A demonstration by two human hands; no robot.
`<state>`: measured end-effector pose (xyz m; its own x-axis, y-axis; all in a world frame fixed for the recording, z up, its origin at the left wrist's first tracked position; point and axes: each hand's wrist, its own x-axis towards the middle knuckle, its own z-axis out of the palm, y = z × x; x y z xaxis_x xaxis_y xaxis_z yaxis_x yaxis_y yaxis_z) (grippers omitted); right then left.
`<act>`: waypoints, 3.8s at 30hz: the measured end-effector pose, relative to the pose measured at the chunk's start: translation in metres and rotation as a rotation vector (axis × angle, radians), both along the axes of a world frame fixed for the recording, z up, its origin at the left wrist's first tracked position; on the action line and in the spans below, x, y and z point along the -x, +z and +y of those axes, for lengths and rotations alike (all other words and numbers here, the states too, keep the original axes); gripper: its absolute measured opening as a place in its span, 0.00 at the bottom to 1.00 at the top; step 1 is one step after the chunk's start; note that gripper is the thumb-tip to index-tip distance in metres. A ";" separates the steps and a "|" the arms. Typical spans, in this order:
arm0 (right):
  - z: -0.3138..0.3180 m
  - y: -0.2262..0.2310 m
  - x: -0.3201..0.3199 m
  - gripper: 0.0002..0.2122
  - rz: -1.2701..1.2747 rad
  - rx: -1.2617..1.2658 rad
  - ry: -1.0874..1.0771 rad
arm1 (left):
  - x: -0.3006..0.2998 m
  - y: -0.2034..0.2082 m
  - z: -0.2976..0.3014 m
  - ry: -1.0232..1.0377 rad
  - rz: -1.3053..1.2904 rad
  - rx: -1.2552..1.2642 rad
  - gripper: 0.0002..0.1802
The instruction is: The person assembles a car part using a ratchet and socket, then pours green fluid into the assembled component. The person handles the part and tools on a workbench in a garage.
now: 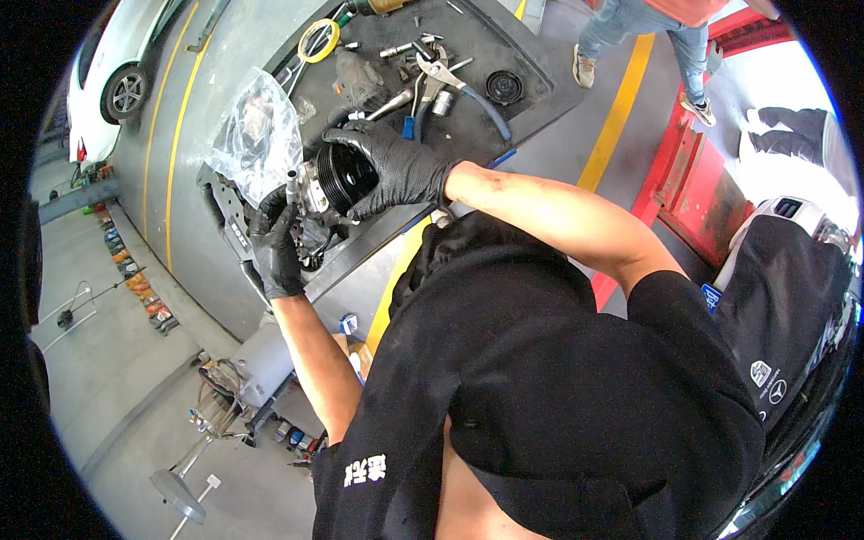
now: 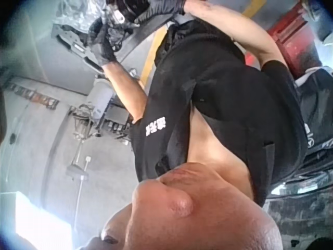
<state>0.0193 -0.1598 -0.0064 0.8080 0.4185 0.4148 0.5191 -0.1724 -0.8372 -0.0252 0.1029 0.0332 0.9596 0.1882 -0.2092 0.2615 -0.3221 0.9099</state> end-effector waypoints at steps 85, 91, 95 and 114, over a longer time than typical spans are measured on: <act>-0.099 0.026 0.603 0.09 0.472 -0.848 -1.860 | 0.210 0.021 -0.226 -1.142 0.050 0.636 0.21; -0.142 0.033 0.657 0.07 0.377 -0.850 -1.793 | 0.265 0.022 -0.272 -1.288 0.095 0.596 0.22; -0.200 0.026 0.674 0.11 0.380 -0.796 -1.652 | 0.291 0.019 -0.341 -1.385 -0.022 0.565 0.28; -0.437 0.138 0.795 0.26 -0.022 -0.941 -1.312 | 0.345 0.173 -0.938 -1.463 -0.516 0.560 0.48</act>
